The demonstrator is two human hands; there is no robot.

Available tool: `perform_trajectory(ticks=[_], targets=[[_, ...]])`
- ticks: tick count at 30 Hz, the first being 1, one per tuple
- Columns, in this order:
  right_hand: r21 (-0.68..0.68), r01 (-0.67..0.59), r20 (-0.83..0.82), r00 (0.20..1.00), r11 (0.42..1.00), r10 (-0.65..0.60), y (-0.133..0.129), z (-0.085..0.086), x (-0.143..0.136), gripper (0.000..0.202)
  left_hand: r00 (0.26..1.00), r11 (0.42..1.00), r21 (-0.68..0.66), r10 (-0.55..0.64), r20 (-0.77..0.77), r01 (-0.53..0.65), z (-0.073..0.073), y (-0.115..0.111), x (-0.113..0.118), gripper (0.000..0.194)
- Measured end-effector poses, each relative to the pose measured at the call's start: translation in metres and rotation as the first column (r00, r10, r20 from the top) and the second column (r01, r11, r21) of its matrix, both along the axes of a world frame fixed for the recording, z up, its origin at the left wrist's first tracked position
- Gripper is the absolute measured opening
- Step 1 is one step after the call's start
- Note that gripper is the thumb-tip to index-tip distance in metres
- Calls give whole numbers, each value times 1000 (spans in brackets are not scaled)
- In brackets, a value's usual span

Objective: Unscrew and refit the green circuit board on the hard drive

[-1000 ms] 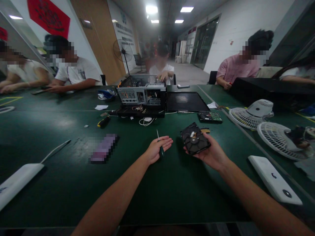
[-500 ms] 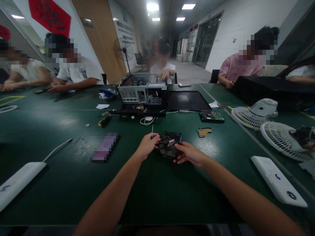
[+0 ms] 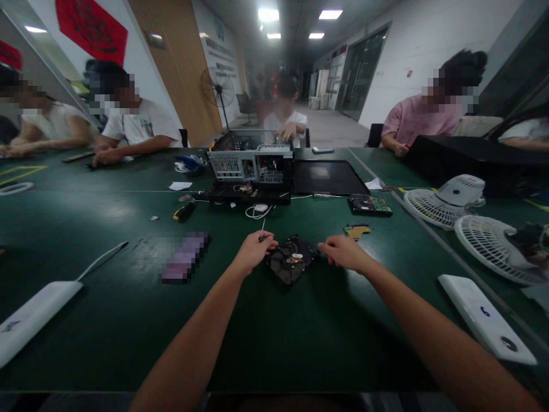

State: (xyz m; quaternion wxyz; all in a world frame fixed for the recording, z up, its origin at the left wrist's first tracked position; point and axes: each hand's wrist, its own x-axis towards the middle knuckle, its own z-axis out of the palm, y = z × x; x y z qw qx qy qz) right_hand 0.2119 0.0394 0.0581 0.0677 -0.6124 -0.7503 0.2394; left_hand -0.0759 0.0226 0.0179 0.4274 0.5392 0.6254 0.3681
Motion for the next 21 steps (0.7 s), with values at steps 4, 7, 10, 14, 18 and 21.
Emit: perform_trajectory(ticks=[4,7,10,14,18,21], targets=[[253,66,62,995,965,-84,28,-12,7,25,979,995,55,97,-180,-88,-1,4,-9,15],[334,10,83,996,943,-40,38,-29,-5,26,944,990,91,131,-302,-108,-1,4,-9,13],[373,20,117,991,927,-68,44,-42,-16,24,913,988,109,147,-379,-114,-3,4,-5,15],[402,24,153,984,916,-93,48,-51,-15,24,900,988,137,128,-417,-77,-3,3,1,17],[414,12,180,979,910,-95,44,-53,-3,25,908,984,175,86,-409,-14,-2,4,4,19],[421,23,194,974,907,-115,40,-54,3,26,916,981,194,73,-395,6,-2,3,5,20]])
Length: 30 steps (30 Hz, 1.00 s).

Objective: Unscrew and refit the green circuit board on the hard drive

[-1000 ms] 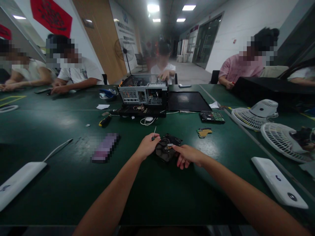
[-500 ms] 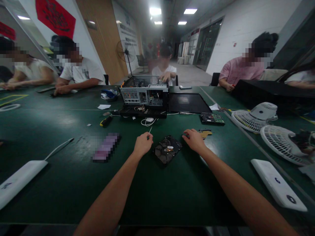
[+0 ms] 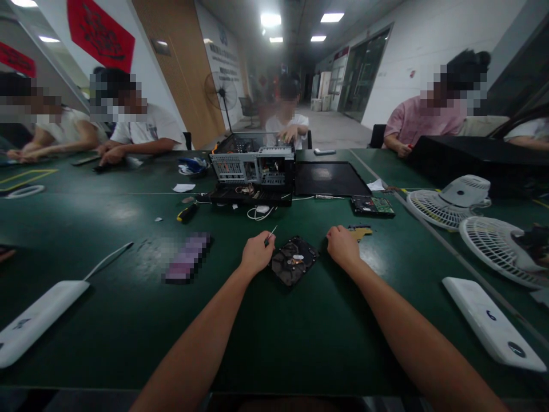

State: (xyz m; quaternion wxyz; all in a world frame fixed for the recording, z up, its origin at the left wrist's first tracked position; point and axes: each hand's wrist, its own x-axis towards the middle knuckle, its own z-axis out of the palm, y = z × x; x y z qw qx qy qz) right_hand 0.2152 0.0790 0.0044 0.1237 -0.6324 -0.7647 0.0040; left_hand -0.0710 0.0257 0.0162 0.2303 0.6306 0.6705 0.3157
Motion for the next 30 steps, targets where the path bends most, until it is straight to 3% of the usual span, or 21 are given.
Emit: perform_trajectory(ticks=[8,20,23,26,30], targets=[[18,13,-21,1000,1000,-13,-8,-1,0,29,994,1000,10,24,106,-25,-9,5,-6,20],[59,48,-107,993,997,-42,-8,4,3,29,955,983,-181,64,290,-10,-24,10,-28,22],[100,123,-131,985,987,-109,-2,11,22,29,940,978,-204,23,339,50,-24,10,-30,19],[174,313,-205,939,934,-276,8,15,59,27,919,973,-206,-18,393,107,-24,10,-30,15],[41,557,-233,813,830,-534,21,11,115,22,880,962,-195,-80,467,190,-19,8,-32,18]])
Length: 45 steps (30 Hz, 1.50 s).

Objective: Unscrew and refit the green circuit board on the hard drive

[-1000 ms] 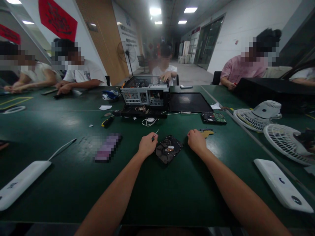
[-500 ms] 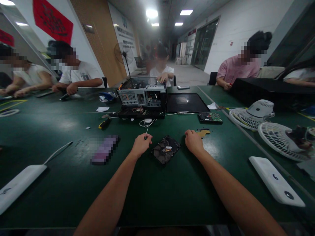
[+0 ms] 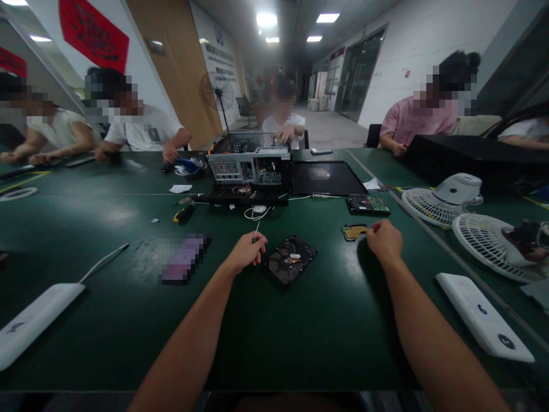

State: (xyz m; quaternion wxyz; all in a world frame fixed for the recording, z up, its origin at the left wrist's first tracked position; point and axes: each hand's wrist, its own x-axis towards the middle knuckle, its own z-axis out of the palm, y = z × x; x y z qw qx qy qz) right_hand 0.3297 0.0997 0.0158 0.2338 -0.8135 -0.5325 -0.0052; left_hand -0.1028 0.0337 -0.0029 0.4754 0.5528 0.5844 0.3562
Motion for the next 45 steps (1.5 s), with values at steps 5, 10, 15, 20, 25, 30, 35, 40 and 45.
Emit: perform_trajectory(ticks=[5,10,15,20,25,30,35,40,45], targets=[[-16,54,-46,997,998,-54,7,-10,27,21,992,994,-27,-105,69,107,9,-5,-4,21],[79,72,-62,996,994,-67,8,-17,28,31,983,981,-83,-170,76,176,11,-9,-7,21],[161,-64,-34,997,985,70,9,-19,20,39,974,970,-116,-203,103,215,10,-11,-5,22],[103,-197,66,979,975,191,6,-20,-7,73,970,972,-75,-211,118,221,13,-12,-5,26],[11,-263,155,953,965,259,0,-24,-23,93,978,985,30,-175,112,173,14,-8,2,28],[-10,-266,172,949,964,264,1,-28,-23,94,993,988,123,-98,61,90,7,-3,15,30],[21,-277,153,950,961,271,0,-25,-25,86,999,985,168,-35,42,27,0,-2,23,27],[178,-407,100,913,896,395,-1,-22,-27,83,999,984,179,-19,47,10,0,-2,23,25],[298,-522,44,844,799,535,-2,-23,-40,76,999,986,168,-22,40,15,-1,-1,22,25]])
